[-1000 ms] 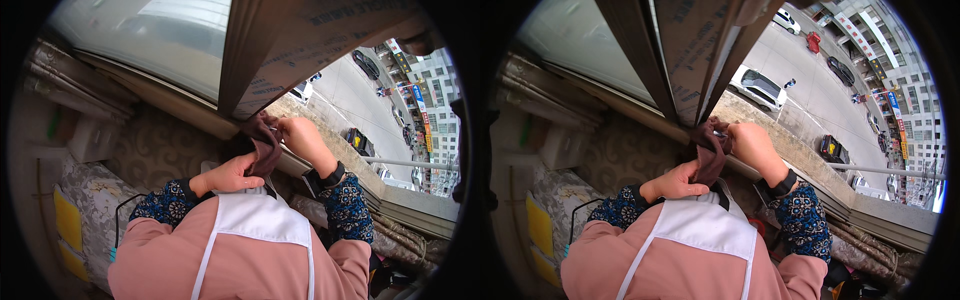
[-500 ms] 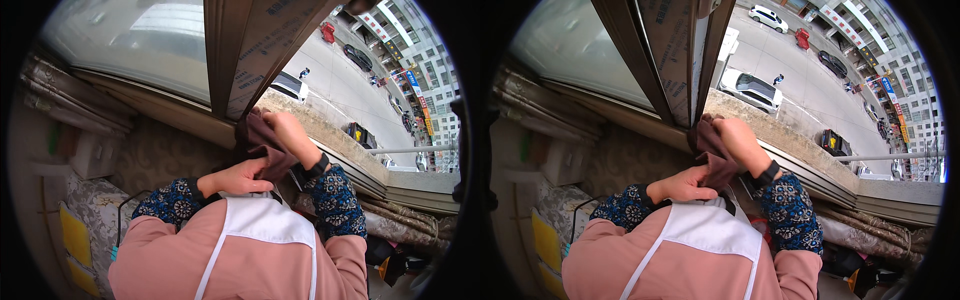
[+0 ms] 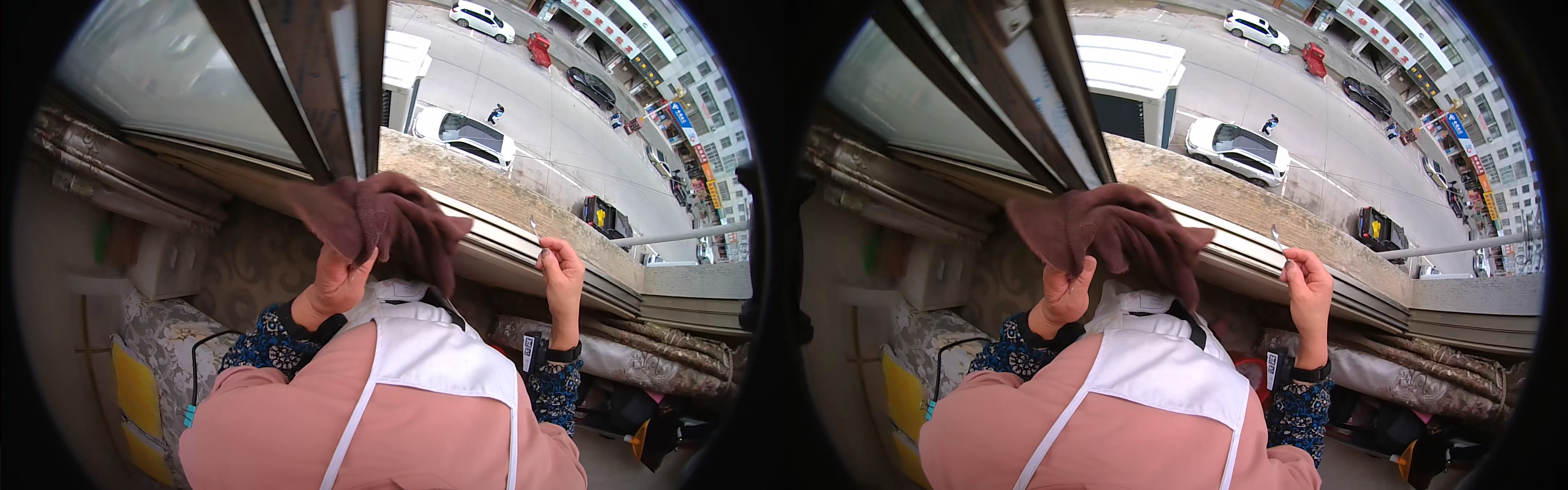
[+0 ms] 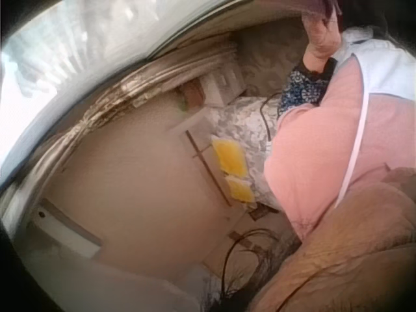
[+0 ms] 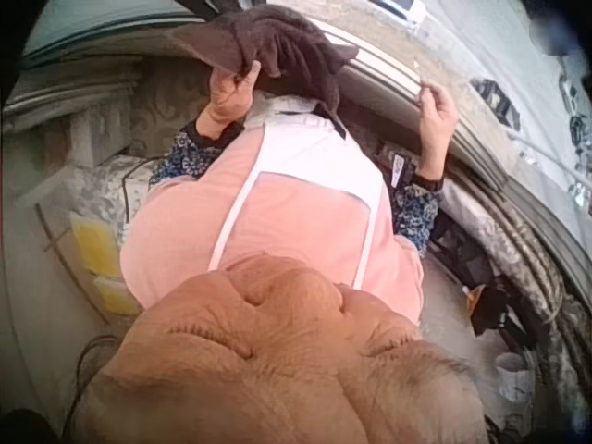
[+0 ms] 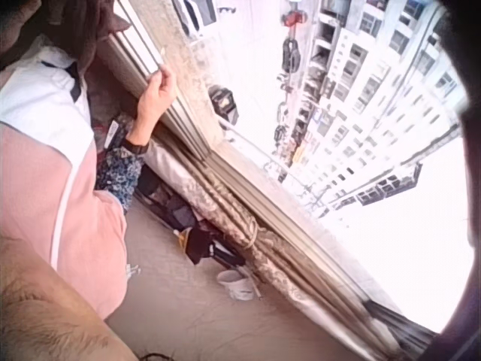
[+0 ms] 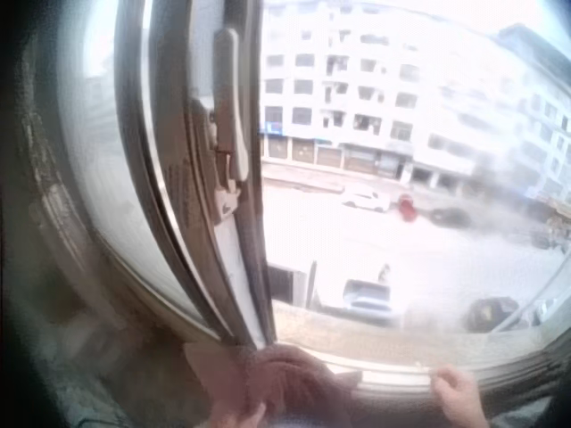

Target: The person wipes the window glass and frame with a cloth, then dips the cloth into a red bucket of soapy water and wrings it out. They continue wiping the window frame and sill, using a small tool to scrape debris from the track, and finish by closing the window.

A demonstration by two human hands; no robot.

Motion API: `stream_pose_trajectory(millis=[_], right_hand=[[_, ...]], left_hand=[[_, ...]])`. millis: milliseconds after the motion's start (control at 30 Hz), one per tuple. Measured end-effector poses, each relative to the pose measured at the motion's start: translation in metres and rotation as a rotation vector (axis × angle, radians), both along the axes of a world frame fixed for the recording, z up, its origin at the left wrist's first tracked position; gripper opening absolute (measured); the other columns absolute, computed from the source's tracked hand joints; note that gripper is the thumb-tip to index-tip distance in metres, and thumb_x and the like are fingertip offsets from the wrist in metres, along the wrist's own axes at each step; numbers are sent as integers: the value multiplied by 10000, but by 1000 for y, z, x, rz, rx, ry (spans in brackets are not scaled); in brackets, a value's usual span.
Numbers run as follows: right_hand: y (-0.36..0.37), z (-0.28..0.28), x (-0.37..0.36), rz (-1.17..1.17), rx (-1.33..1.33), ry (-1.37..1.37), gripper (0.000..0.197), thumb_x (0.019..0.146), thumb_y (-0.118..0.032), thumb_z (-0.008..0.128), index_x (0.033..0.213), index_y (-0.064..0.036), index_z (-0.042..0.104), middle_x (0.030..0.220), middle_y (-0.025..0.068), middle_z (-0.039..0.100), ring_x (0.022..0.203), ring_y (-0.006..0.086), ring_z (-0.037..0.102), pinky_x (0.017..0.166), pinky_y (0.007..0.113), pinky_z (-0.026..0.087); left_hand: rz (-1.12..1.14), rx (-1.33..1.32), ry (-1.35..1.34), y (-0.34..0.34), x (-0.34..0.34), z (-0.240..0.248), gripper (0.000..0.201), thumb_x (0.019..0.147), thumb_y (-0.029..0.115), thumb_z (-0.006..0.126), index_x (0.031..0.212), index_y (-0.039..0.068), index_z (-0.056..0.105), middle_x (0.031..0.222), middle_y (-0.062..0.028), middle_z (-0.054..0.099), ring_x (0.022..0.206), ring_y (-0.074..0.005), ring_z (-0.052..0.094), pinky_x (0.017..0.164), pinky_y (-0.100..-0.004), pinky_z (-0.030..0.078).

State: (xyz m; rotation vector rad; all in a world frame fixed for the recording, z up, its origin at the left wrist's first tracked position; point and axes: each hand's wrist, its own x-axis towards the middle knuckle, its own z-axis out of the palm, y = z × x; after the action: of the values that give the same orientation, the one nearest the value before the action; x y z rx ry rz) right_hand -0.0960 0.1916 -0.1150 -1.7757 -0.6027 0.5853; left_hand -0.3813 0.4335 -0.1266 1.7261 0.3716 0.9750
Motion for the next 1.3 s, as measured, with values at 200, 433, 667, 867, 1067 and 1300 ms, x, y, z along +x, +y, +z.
stream_pose_trajectory(millis=[200, 433, 667, 867, 1067, 1300], right_hand=[[-80, -15, 63, -154, 25, -347, 181, 989, -4, 549, 1135, 20, 653, 812, -11, 579, 750, 64, 536, 683, 206, 432], [-197, -57, 151, -329, -216, -463, 192, 980, -12, 591, 1152, 22, 668, 925, 57, 669, 780, 100, 575, 705, 252, 481], [-226, -86, 182, -249, -101, -516, 214, 979, 6, 584, 1178, 15, 662, 1001, 130, 695, 829, 194, 641, 759, 301, 517], [-236, -99, 182, -272, 67, -445, 240, 1014, -16, 551, 1235, 32, 629, 1012, 76, 666, 839, 146, 607, 769, 272, 504], [-240, -101, 189, -336, 212, -174, 300, 1048, -79, 520, 1331, 2, 579, 933, 3, 569, 712, 30, 405, 596, 179, 300], [-234, -98, 192, -354, 112, -222, 292, 1052, -80, 517, 1325, 2, 576, 899, -3, 548, 683, 31, 389, 583, 184, 300]], left_hand=[[276, 783, 279, 16, 53, -16, 171, 830, 45, 712, 994, 93, 703, 1048, -98, 651, 1023, -336, 599, 912, -421, 457], [510, 875, 523, -7, 99, -41, 166, 808, 138, 717, 973, 128, 732, 1033, -85, 677, 1058, -317, 606, 962, -462, 433], [457, 870, 382, -142, 221, -59, 117, 739, 158, 756, 850, 194, 760, 885, -50, 670, 895, -309, 636, 832, -464, 493], [42, 754, 313, -268, 323, -41, 94, 827, 254, 697, 864, 185, 749, 829, -81, 629, 899, -323, 615, 869, -489, 475], [-736, -919, 199, -240, 306, -6, 426, 1093, 296, 462, 1389, -5, 518, 1285, -63, 630, 1148, -144, 579, 1005, -326, 477], [-182, -832, -336, -164, 190, 41, 568, 1058, 263, 507, 1543, 41, 311, 1577, -129, 364, 1417, -260, 421, 1188, -416, 338]])
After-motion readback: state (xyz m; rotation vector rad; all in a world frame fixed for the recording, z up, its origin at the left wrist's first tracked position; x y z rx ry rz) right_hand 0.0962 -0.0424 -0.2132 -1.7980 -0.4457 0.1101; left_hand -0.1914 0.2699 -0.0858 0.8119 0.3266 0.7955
